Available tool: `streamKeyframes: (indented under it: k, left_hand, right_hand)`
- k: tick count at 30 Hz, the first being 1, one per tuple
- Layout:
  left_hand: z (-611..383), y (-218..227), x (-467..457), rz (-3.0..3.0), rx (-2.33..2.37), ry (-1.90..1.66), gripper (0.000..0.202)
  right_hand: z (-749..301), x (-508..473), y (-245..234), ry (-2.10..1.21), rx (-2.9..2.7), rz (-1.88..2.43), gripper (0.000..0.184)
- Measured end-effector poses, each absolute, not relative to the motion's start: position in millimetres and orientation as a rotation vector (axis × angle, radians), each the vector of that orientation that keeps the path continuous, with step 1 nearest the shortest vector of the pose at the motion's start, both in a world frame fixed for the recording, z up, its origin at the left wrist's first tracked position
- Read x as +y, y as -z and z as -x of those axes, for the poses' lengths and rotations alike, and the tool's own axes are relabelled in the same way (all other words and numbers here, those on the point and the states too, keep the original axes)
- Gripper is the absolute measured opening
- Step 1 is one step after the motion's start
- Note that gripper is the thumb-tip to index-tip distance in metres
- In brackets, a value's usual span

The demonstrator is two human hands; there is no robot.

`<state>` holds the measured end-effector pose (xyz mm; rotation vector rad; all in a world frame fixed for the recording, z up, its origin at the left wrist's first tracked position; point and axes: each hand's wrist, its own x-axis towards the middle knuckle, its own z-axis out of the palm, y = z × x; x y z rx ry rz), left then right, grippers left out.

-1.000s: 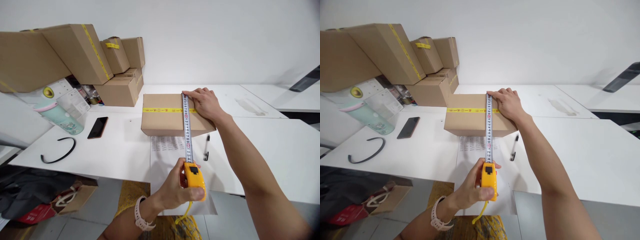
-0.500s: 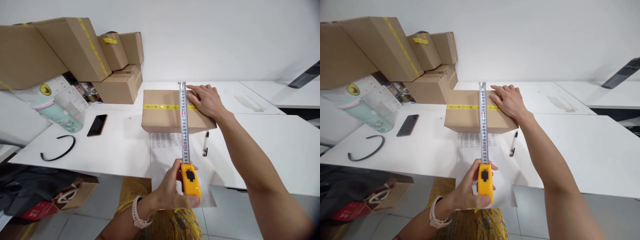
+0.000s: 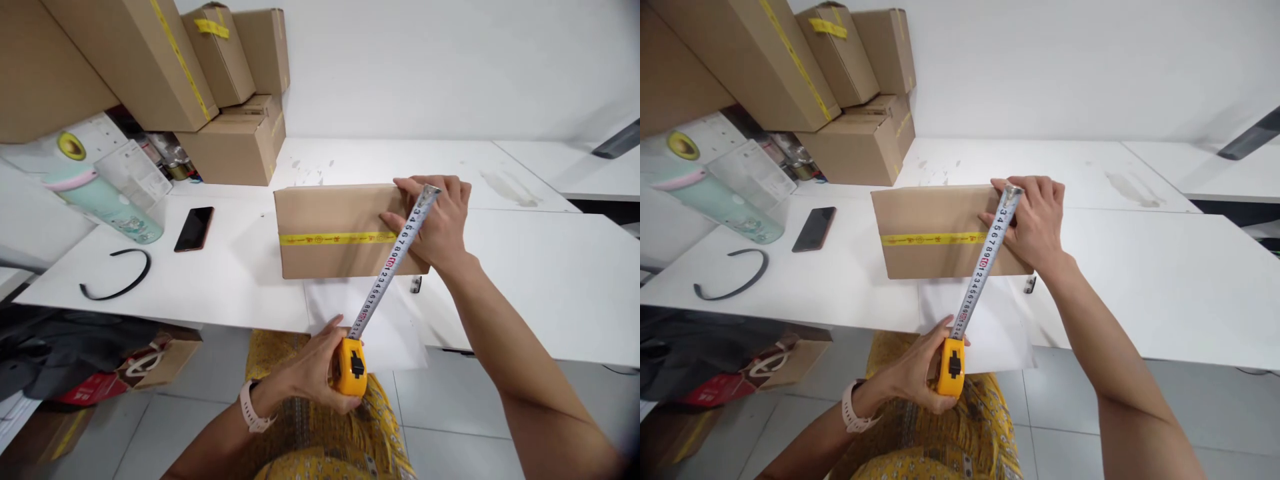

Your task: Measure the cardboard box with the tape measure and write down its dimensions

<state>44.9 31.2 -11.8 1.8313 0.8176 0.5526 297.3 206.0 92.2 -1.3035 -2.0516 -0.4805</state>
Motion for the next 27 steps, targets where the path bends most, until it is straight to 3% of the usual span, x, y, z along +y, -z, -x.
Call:
streamKeyframes:
  k: [11,16,21,27]
  left_hand:
    - [-38,22,36,-1.851,0.837,-0.397,0.101]
    - [-34,17,41,-1.832,0.832,-0.408,0.098]
    - [-20,0,43,-1.732,0.796,-0.465,0.077]
    - [0,-15,22,-1.811,0.83,-0.355,0.077]
  right_hand:
    - [-282,237,-20,0.452,-2.111,1.129,0.061]
    - [-284,233,-23,0.432,-2.1,1.131,0.059]
    - [-275,195,-39,0.343,-2.054,1.269,0.045]
    - [-280,128,-61,-0.2,-1.547,1.281,0.055]
